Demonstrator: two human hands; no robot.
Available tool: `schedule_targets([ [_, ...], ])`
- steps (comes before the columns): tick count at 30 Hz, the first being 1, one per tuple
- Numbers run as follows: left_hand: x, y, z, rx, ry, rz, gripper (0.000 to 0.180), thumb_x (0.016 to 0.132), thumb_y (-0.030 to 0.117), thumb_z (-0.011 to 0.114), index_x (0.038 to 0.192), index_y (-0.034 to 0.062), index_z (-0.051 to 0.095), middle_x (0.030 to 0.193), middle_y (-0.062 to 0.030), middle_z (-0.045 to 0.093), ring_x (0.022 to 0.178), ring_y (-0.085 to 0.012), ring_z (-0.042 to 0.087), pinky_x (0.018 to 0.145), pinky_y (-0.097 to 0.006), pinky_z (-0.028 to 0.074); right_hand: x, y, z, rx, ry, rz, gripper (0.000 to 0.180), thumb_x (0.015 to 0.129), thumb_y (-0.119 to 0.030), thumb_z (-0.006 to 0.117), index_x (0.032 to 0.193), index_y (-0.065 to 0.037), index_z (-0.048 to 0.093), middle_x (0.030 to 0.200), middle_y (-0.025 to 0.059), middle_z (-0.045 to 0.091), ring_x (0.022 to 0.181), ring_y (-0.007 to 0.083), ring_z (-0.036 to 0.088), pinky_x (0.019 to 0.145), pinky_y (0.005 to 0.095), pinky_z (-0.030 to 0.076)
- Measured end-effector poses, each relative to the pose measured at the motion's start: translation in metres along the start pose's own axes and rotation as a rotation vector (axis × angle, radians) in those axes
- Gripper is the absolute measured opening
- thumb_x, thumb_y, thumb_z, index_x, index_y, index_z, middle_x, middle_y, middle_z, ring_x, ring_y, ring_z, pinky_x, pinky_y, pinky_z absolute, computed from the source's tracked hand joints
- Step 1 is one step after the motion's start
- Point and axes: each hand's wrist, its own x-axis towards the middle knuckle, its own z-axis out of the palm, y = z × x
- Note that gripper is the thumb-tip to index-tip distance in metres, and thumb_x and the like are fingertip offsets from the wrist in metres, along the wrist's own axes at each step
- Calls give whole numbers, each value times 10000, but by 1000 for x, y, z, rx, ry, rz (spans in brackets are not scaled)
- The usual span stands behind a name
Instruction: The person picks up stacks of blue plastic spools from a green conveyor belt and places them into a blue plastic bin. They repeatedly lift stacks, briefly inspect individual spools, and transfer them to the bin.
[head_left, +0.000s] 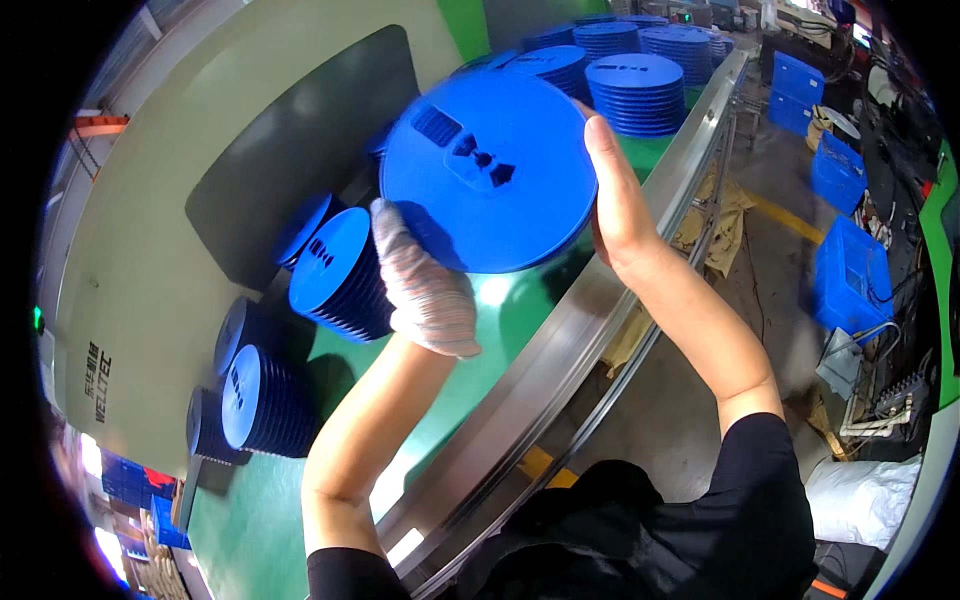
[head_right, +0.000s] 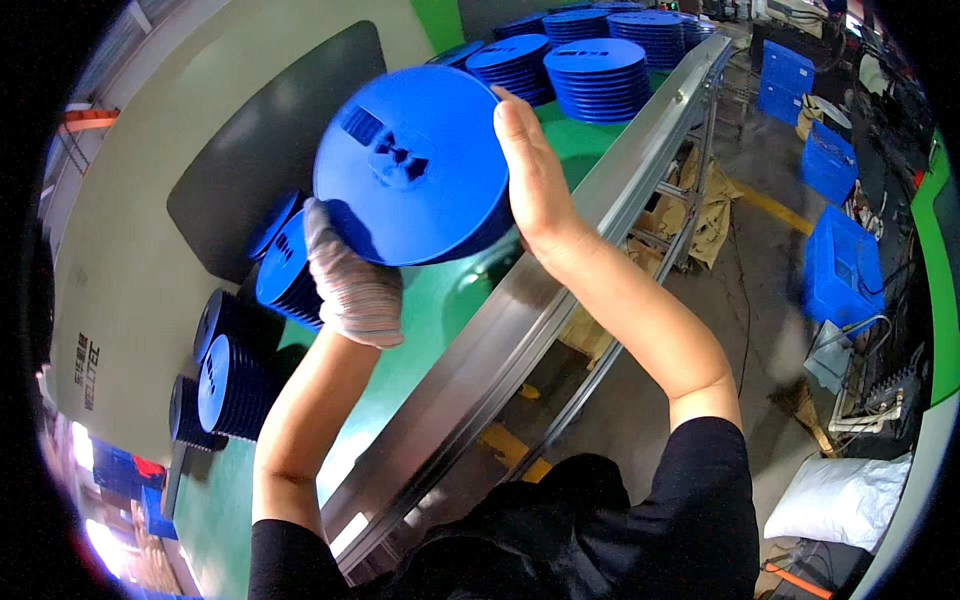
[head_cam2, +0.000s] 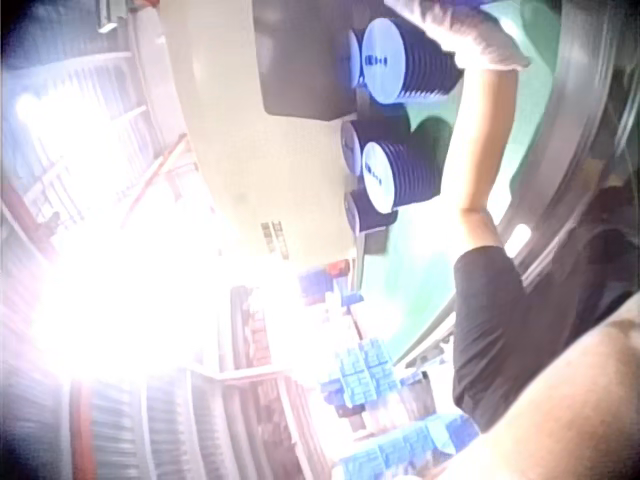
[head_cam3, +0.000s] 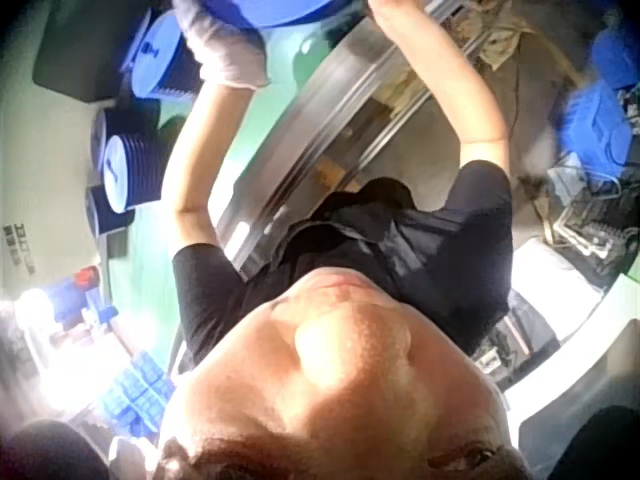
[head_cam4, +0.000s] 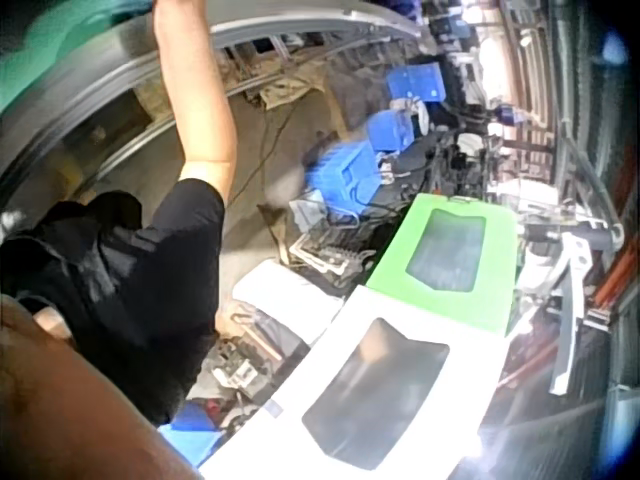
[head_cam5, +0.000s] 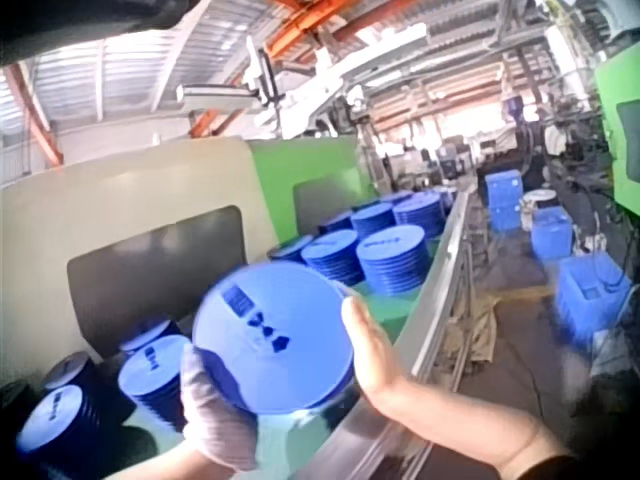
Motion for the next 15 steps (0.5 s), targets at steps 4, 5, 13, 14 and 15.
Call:
schedule_targets([
  [4,-43,86,-7,-20,-46,31,690,856,608,456,1322,100,430,1320,-95,486,1121,-276,487,1030,-409,333,-18,-3,72,14,-72,-247,635,952,-516,337,1373,-40,320,1332,120,432,1204,223,431,1023,353,348],
  [5,-50,107,-18,-2,-89,116,666,862,592,464,1305,94,456,1269,-94,530,1092,-266,507,1024,-390,342,-24,-1,97,40,-48,-315,594,960,-499,326,1329,-38,387,1287,113,476,1175,208,455,997,346,368],
  [13,-99,318,-146,226,-23,593,542,915,472,421,1241,45,496,1251,-101,550,1095,-241,524,1001,-362,366,-79,-8,355,463,-130,-94,457,977,-405,365,1187,-24,502,1132,101,587,1026,226,574,889,351,468],
  [14,-106,349,-162,227,-2,610,533,923,457,411,1243,38,492,1253,-102,549,1100,-241,525,1001,-360,367,-86,-4,393,570,-277,-25,517,978,-435,309,1232,-15,473,1190,118,561,1081,237,547,935,366,438],
  [15,-117,382,-181,236,35,635,524,931,441,401,1245,30,488,1255,-103,549,1104,-242,525,1001,-359,367,-95,-2,438,682,-431,52,578,980,-464,253,1276,-7,445,1247,134,536,1135,248,520,981,381,408],
])
